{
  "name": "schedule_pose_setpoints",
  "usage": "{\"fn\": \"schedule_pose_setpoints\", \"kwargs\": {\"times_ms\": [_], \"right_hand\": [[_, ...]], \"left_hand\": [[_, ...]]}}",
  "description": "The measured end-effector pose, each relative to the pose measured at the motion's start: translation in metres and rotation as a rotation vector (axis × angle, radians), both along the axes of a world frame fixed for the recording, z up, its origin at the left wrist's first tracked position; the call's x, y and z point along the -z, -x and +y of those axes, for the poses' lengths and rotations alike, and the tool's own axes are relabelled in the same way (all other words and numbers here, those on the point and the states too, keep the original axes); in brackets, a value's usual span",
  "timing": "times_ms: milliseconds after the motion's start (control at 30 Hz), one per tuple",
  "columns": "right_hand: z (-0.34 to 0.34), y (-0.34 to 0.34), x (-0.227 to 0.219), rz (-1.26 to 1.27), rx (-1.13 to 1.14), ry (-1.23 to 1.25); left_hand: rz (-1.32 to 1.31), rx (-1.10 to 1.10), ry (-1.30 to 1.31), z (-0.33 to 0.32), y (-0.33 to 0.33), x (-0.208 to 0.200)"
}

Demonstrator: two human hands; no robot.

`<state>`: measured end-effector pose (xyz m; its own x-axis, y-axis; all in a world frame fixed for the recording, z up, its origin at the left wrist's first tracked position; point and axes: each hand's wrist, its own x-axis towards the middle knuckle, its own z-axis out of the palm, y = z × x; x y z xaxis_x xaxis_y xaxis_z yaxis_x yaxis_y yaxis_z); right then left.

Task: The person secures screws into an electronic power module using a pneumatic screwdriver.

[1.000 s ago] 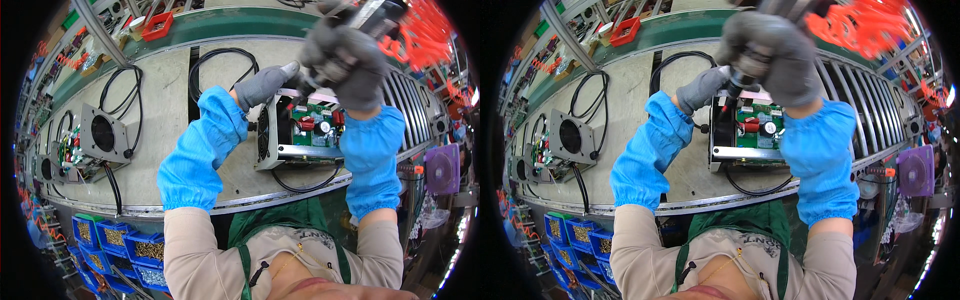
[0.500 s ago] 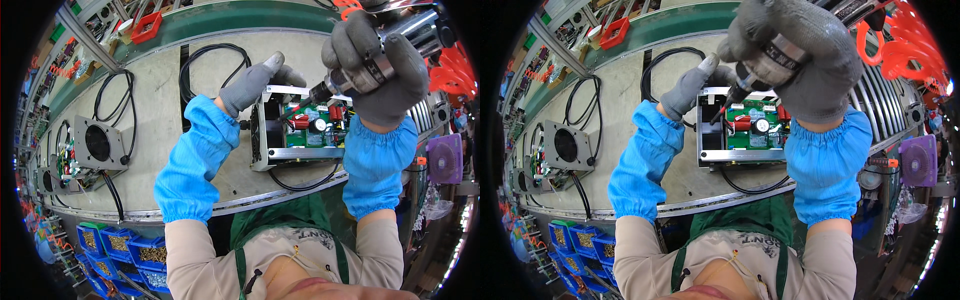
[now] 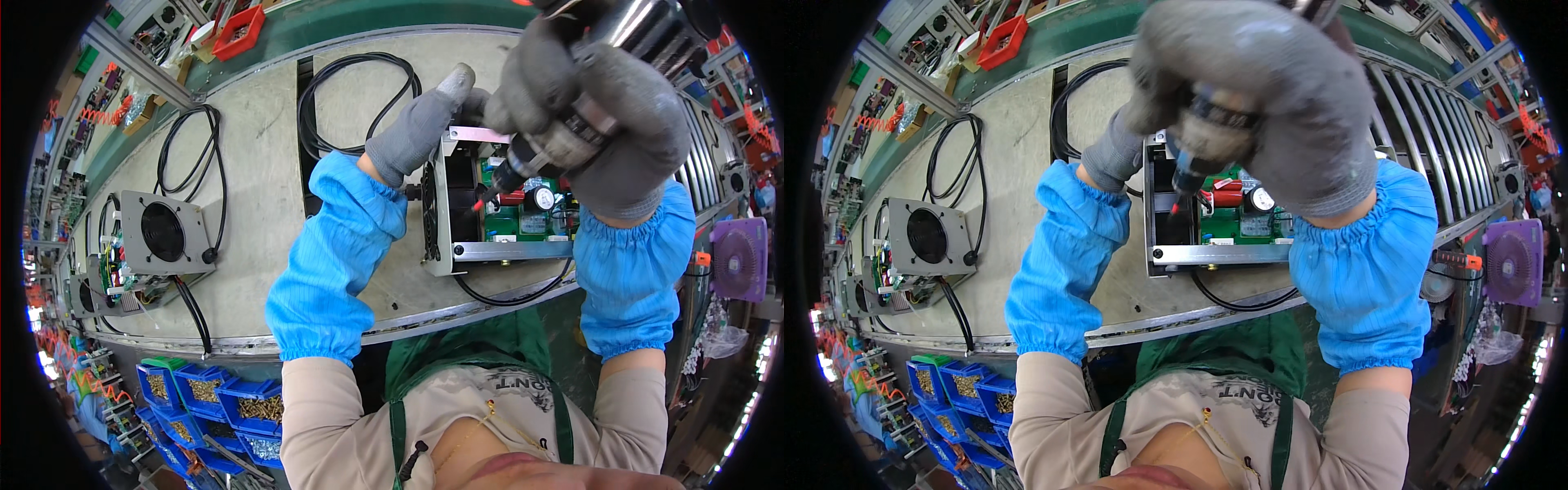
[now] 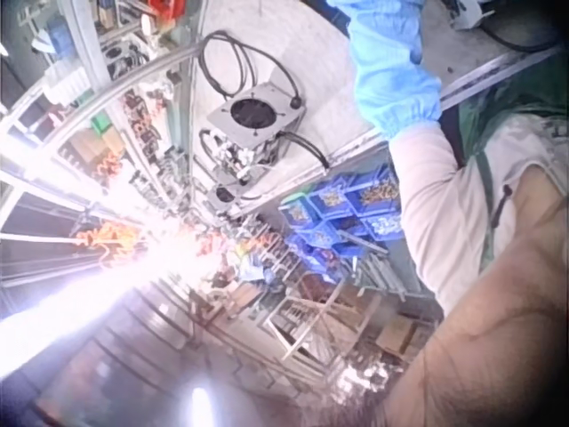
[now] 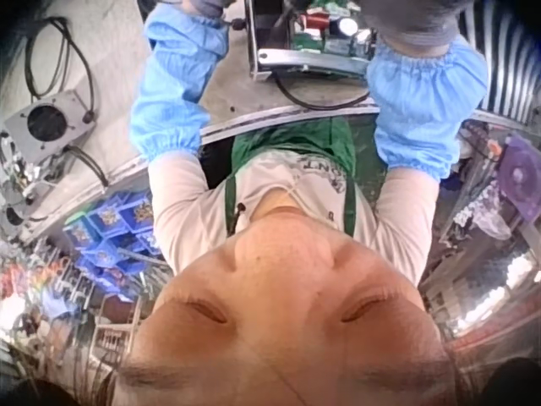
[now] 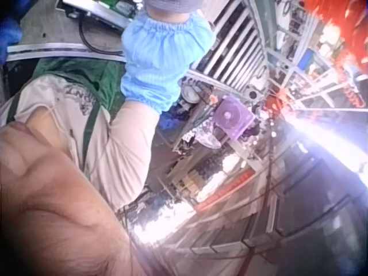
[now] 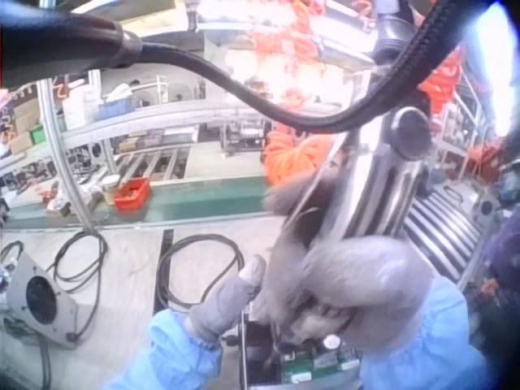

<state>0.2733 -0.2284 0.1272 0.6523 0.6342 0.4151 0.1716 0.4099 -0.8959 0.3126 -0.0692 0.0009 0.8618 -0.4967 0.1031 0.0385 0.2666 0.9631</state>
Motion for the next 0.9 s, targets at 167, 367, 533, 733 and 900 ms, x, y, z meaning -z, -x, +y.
{"fn": "schedule_pose_setpoints", "kwargs": {"times_ms": [167,367,533,733,900], "right_hand": [[-0.014,-0.01,-0.005,-0.058,-0.009,-0.226],[-0.029,-0.014,-0.01,-0.053,-0.06,-0.217],[-0.008,-0.002,0.005,0.077,0.025,-0.069],[0.0,0.0,-0.003,0.315,0.171,-0.042],[0.003,0.006,-0.004,0.293,0.305,0.009]], "left_hand": [[-0.004,-0.024,0.019,0.0,0.017,-0.004],[-0.166,-0.194,-0.01,0.022,0.041,-0.001],[-0.245,-0.278,0.029,0.018,0.049,-0.002],[-0.332,-0.332,-0.031,0.015,0.054,-0.007],[-0.264,-0.332,-0.088,0.016,0.062,-0.01]]}}
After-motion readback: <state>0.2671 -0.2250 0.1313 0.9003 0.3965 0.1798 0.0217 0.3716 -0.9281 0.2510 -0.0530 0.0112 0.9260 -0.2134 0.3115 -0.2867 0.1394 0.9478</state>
